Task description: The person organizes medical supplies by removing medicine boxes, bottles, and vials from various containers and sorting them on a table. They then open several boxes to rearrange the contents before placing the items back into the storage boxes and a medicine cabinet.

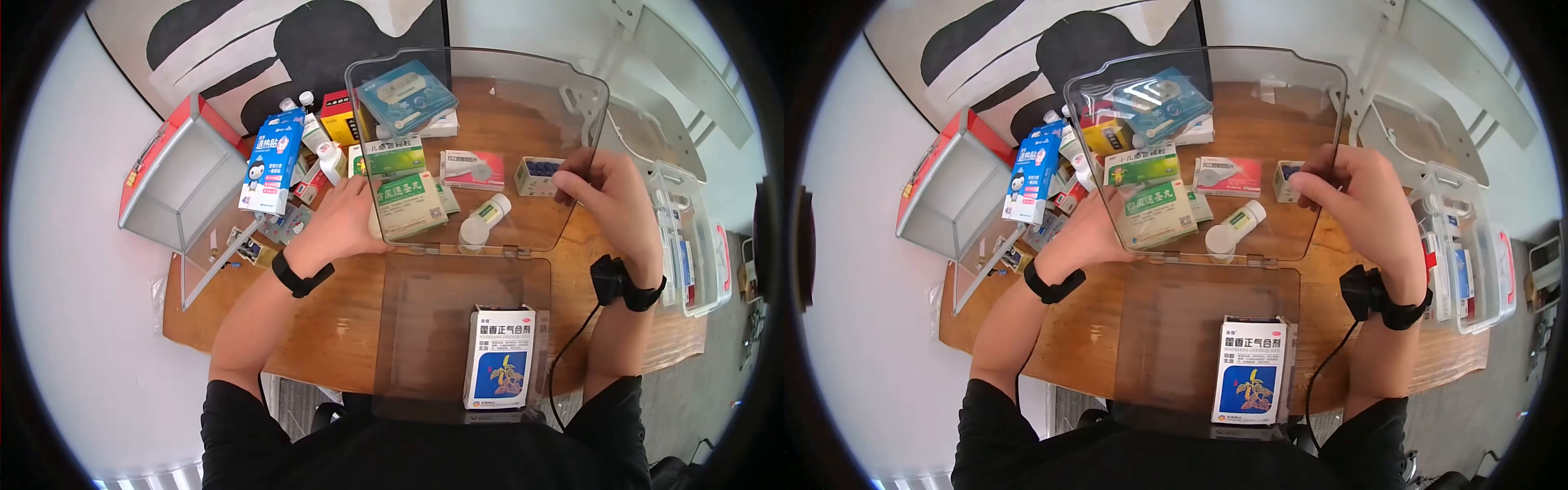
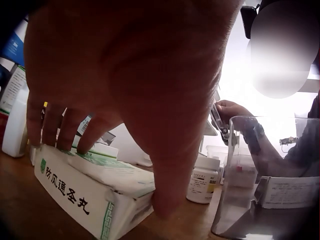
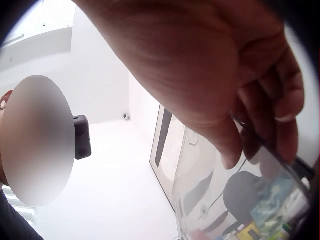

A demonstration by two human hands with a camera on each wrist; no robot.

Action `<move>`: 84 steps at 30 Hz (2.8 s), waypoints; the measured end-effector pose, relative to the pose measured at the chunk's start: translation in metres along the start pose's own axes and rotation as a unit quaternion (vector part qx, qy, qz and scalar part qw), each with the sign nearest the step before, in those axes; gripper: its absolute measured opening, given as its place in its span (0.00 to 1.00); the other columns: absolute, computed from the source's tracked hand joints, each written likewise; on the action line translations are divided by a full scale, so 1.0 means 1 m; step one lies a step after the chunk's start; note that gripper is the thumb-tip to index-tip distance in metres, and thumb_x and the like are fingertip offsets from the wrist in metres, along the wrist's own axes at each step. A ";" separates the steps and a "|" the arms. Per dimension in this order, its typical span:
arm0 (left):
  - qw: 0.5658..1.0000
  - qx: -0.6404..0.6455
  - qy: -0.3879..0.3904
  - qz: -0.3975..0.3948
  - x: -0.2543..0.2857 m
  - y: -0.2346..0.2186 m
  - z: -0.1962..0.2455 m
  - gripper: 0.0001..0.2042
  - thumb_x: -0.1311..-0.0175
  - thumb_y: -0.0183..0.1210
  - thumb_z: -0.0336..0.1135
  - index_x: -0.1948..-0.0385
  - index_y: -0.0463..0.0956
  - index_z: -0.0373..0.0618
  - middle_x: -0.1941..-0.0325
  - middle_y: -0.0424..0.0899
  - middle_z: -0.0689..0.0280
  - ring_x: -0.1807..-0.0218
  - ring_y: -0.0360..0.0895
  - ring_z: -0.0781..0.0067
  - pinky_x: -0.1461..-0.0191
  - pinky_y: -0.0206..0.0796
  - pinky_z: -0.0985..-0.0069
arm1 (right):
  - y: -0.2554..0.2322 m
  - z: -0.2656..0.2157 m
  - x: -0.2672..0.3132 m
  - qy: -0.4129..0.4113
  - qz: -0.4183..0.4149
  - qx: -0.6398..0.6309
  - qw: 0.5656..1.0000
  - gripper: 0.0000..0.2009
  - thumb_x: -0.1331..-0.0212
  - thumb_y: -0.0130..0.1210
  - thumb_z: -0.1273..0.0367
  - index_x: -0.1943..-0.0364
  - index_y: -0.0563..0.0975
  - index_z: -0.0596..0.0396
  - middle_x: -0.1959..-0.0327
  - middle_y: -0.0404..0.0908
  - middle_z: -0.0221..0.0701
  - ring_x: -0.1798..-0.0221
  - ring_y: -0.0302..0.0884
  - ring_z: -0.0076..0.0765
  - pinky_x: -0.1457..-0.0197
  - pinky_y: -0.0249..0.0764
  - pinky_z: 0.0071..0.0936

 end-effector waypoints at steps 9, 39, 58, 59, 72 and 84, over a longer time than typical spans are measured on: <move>1.000 -0.008 -0.019 0.006 0.027 -0.008 0.006 0.46 0.55 0.81 0.45 0.31 0.71 0.37 0.35 0.79 0.50 0.32 0.76 0.43 0.30 0.73 0.55 | -0.001 0.004 0.003 -0.018 -0.032 -0.012 0.999 0.10 0.27 0.64 0.70 0.61 0.84 0.68 0.70 0.89 0.34 0.65 0.86 0.25 0.57 0.80 0.24; 0.971 -0.106 0.188 -0.104 -0.051 0.038 0.052 0.59 0.59 0.79 0.73 0.25 0.69 0.44 0.28 0.74 0.51 0.34 0.78 0.41 0.31 0.74 0.52 | -0.036 -0.001 0.021 0.003 0.007 0.086 0.996 0.11 0.32 0.67 0.68 0.64 0.86 0.66 0.73 0.89 0.36 0.68 0.87 0.29 0.60 0.80 0.28; 0.957 -0.123 0.256 -0.054 -0.035 0.024 0.065 0.46 0.53 0.81 0.62 0.33 0.76 0.46 0.28 0.73 0.48 0.28 0.73 0.39 0.27 0.71 0.52 | -0.036 -0.009 0.022 -0.022 0.023 0.127 0.991 0.12 0.32 0.67 0.67 0.66 0.86 0.65 0.75 0.89 0.36 0.72 0.85 0.32 0.65 0.78 0.30; 0.968 -0.090 0.202 -0.122 -0.041 0.029 0.060 0.47 0.54 0.80 0.63 0.31 0.76 0.46 0.25 0.71 0.46 0.25 0.70 0.40 0.24 0.69 0.53 | -0.036 -0.009 0.021 -0.023 0.025 0.129 0.991 0.12 0.32 0.67 0.66 0.67 0.86 0.65 0.75 0.89 0.36 0.72 0.85 0.32 0.65 0.78 0.30; 0.970 -0.051 0.154 -0.181 -0.028 0.038 0.036 0.60 0.54 0.80 0.51 0.15 0.56 0.46 0.14 0.57 0.43 0.16 0.59 0.36 0.15 0.58 0.55 | -0.036 -0.008 0.022 -0.028 0.029 0.121 0.992 0.13 0.32 0.67 0.66 0.67 0.86 0.65 0.74 0.89 0.37 0.71 0.86 0.34 0.64 0.79 0.31; 0.997 0.012 0.063 -0.049 0.021 -0.034 0.044 0.27 0.51 0.80 0.44 0.51 0.83 0.42 0.28 0.76 0.49 0.27 0.73 0.41 0.24 0.67 0.57 | -0.038 -0.004 0.021 -0.021 0.034 0.143 0.989 0.15 0.32 0.69 0.64 0.67 0.85 0.66 0.73 0.89 0.39 0.71 0.86 0.40 0.63 0.79 0.35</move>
Point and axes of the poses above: each hand's wrist, its own x-axis away from the middle knuckle, its own y-axis out of the palm, z = x × y, the point moved 10 cm from there along -x, towards the middle knuckle
